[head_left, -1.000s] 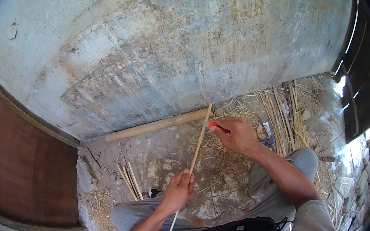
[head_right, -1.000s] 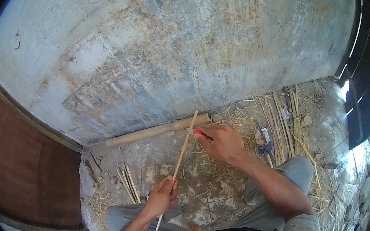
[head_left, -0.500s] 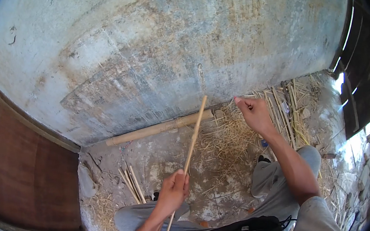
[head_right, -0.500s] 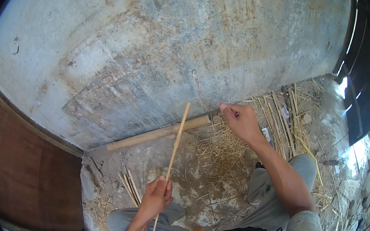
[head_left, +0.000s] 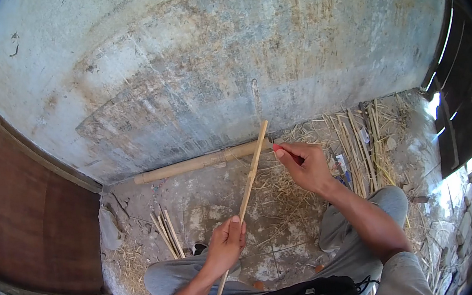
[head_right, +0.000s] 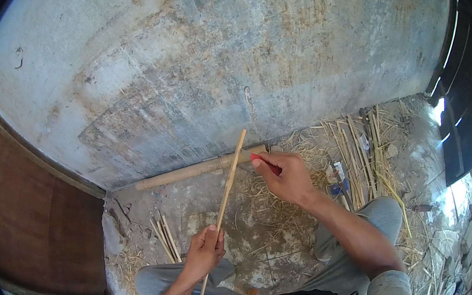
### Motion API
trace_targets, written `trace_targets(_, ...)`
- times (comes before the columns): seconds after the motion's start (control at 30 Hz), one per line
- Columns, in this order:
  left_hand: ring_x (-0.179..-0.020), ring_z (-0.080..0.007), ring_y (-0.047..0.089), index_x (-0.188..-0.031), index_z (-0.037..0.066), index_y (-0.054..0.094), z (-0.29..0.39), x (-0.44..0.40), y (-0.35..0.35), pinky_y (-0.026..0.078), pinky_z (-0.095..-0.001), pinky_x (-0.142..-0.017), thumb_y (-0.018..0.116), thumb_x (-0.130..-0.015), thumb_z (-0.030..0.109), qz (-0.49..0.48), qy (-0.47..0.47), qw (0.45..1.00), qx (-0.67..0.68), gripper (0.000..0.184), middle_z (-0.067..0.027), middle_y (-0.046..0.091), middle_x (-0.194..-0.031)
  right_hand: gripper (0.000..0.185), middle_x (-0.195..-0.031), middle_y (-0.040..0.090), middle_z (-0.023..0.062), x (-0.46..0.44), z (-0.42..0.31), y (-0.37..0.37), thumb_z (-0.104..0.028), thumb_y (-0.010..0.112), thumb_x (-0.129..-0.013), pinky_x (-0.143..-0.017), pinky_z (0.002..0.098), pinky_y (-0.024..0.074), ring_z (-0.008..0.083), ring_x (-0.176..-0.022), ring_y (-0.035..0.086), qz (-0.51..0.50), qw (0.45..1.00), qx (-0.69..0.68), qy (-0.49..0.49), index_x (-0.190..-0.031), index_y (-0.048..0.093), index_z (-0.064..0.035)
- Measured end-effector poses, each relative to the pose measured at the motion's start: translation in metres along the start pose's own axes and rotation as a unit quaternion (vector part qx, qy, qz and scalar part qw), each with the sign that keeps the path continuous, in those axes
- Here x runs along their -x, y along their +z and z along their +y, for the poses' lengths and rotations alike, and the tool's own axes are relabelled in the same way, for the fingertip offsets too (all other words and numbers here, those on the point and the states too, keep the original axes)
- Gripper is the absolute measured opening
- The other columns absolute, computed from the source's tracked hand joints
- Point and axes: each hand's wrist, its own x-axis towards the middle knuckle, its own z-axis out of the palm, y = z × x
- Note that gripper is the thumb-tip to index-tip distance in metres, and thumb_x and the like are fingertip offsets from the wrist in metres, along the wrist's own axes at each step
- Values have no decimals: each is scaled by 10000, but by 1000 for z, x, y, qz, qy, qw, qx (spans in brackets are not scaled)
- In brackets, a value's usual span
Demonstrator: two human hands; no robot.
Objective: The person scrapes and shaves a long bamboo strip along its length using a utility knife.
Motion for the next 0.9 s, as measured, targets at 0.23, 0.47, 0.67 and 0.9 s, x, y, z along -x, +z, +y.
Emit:
trace_targets(0.23, -475, -51, 289, -854, 87, 482, -6, -2, 4, 247, -245, -432, 369, -1086, 359, -17, -5, 1000, 25, 376, 32, 370, -614, 229, -715, 644, 108, 3, -4, 0, -192, 675, -933, -499, 303, 447, 157, -536, 554, -31, 998, 9, -50, -1042, 723, 3)
trace_targets(0.47, -509, -74, 308, -821, 91, 446, 1, 8, 12, 298, -259, -468, 338, -1087, 372, -39, -85, 990, 102, 402, 23, 356, -624, 203, -676, 622, 119, 4, -6, -2, -148, 715, -898, -492, 319, 441, 184, -528, 561, -13, 991, 72, -111, -1003, 722, 25)
trace_targets(0.67, -438, -72, 235, -829, 118, 417, 9, 13, 19, 225, -253, -378, 304, -1080, 402, -30, -147, 979, 135, 395, 34, 300, -574, 239, -711, 658, 140, 7, 6, 3, -213, 723, -892, -505, 358, 477, 252, -547, 607, -27, 987, 125, -97, -984, 729, 7)
trace_targets(0.9, -450, -70, 258, -855, 113, 415, 12, 15, 12, 229, -250, -406, 311, -1084, 396, -62, -216, 962, 157, 378, 32, 338, -612, 253, -712, 671, 145, -2, 25, 3, -294, 665, -919, -582, 407, 528, 315, -604, 650, -29, 983, 183, -6, -992, 753, -69)
